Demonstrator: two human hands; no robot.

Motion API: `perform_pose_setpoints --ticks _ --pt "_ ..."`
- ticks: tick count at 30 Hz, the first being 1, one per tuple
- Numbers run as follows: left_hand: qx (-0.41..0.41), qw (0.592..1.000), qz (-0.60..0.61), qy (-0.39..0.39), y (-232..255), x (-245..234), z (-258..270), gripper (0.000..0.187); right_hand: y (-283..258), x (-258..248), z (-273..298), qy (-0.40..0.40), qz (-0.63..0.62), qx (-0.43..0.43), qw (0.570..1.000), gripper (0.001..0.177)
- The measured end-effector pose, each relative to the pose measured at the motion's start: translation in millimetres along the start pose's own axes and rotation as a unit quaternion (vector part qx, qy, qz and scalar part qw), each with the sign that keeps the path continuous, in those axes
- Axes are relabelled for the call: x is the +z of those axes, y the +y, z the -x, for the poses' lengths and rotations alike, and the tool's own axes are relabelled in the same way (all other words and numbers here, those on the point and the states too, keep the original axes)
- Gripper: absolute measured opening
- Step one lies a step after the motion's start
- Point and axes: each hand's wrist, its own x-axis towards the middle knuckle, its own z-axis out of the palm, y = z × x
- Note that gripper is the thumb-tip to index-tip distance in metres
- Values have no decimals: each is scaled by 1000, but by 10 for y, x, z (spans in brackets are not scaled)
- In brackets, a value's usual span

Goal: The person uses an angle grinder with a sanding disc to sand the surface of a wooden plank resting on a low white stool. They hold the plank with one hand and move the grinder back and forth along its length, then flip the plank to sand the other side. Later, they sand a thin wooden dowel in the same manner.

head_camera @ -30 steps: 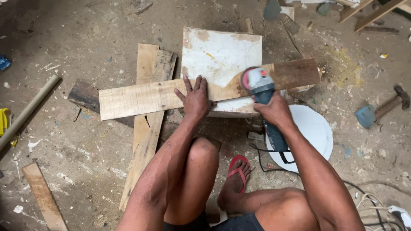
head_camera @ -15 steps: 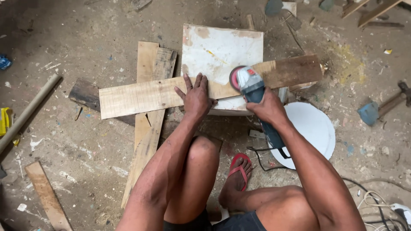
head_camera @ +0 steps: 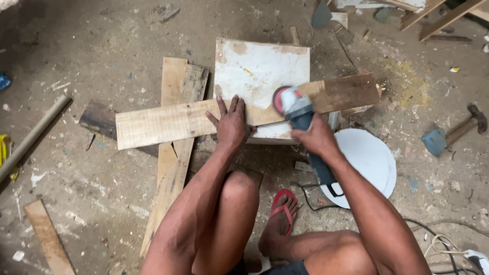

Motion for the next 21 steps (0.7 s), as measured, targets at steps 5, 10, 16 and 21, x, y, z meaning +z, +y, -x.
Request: perform_pose_setpoints --ticks 5,10,16,21 --pt "-3 1000 3 -3 -16 37 -41 102 502 -267 -622 130 -26 19 991 46" --pt "-8 1000 0 -6 -16 32 -85 103 808 -379 -931 200 -84 58 974 39" --pt "-9 1000 0 -19 43 -43 -38 100 308 -235 -650 123 -72 21 990 46" --pt "-12 1000 -12 -13 -5 12 -25 98 822 -233 -1111 179 -103 44 977 37"
